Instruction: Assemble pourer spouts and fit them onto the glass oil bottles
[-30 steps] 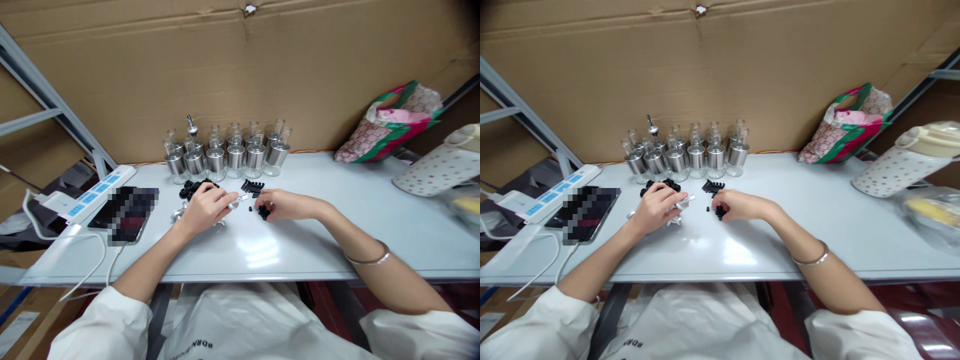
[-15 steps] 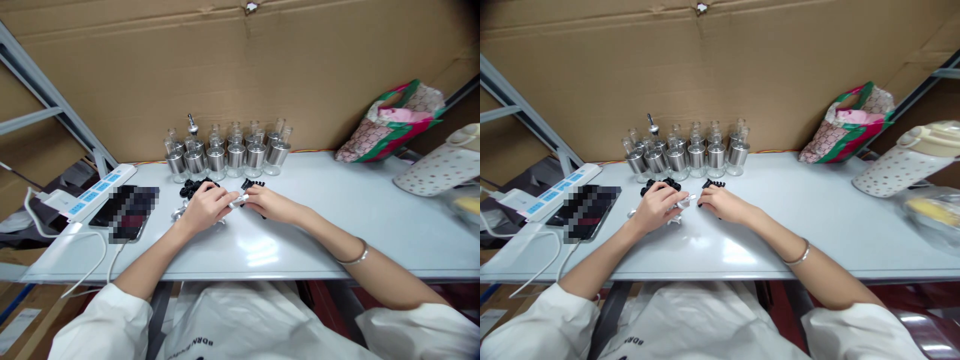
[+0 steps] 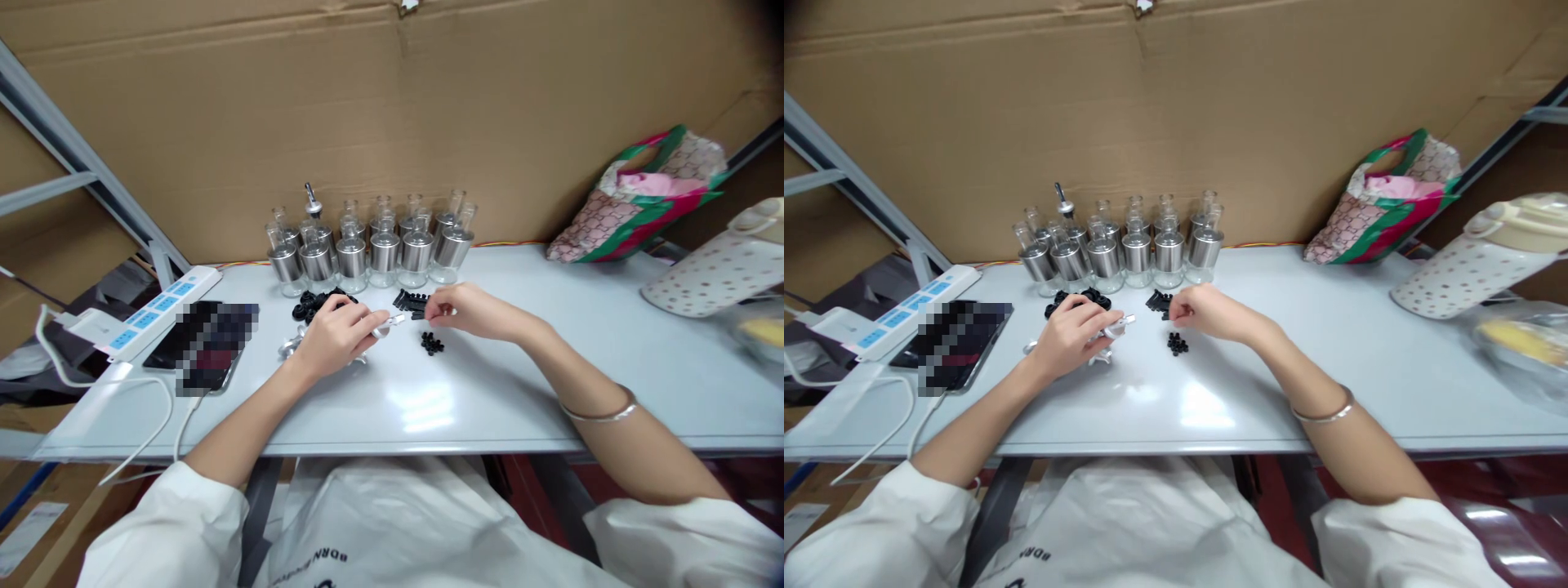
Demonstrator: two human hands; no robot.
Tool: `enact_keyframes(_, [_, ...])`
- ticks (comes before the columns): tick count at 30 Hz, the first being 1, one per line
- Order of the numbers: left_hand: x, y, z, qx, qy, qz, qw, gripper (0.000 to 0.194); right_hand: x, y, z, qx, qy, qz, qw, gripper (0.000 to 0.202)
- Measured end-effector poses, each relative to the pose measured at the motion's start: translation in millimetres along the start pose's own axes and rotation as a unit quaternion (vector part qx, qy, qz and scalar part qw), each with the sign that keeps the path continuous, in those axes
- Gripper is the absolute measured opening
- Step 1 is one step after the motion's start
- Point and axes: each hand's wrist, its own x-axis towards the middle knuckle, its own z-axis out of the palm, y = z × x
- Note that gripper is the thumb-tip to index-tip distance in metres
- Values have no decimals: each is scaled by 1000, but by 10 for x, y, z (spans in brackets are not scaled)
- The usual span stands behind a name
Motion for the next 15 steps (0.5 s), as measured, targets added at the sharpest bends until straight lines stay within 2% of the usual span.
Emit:
enact_keyframes(4, [-14,-8,15,-4,-4,-1,1000,14,-32,178,-19,-2,-59,70,996,14])
enact_keyframes(11, [-38,-11,41,-16,-11,-6,1000,16,-57,94,15,3,-95,52,994,37])
enact_keyframes(15, [-36,-10,39,-16,-7,-3,1000,16,-63,14,14,15,-108,29,994,40])
